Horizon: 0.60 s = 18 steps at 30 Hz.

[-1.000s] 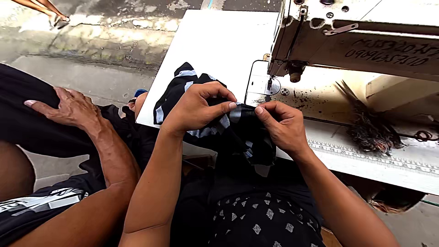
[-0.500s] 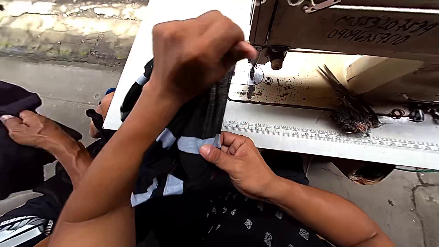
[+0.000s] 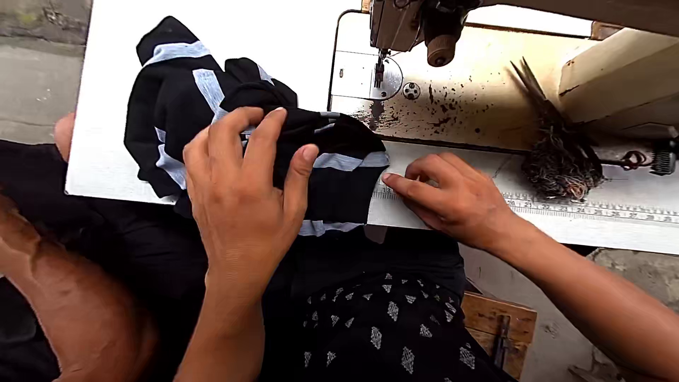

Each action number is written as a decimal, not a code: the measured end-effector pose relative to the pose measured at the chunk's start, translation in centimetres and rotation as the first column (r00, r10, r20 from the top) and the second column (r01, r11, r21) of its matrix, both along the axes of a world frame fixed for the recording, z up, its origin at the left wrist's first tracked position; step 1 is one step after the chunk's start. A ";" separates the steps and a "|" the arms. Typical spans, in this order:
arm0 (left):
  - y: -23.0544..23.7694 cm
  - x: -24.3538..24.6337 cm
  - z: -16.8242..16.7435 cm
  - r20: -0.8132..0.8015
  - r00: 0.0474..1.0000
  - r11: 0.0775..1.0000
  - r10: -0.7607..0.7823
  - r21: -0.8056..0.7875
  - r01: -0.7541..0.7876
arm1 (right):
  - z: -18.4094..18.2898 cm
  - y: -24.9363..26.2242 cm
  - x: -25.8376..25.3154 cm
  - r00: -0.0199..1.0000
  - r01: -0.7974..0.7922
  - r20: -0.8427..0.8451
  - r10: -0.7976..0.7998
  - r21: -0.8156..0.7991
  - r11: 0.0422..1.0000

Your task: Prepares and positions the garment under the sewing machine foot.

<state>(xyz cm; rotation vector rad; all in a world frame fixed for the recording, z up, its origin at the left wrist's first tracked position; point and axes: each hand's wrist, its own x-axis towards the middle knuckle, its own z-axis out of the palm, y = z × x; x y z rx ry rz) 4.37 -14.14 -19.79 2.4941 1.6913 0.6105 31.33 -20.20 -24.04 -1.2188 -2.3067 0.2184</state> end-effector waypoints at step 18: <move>-2.7 4.7 -3.7 0.071 0.972 0.967 -0.225 -0.104 0.231 | 0.1 5.9 1.3 0.990 -0.125 0.032 0.134 -0.209 0.970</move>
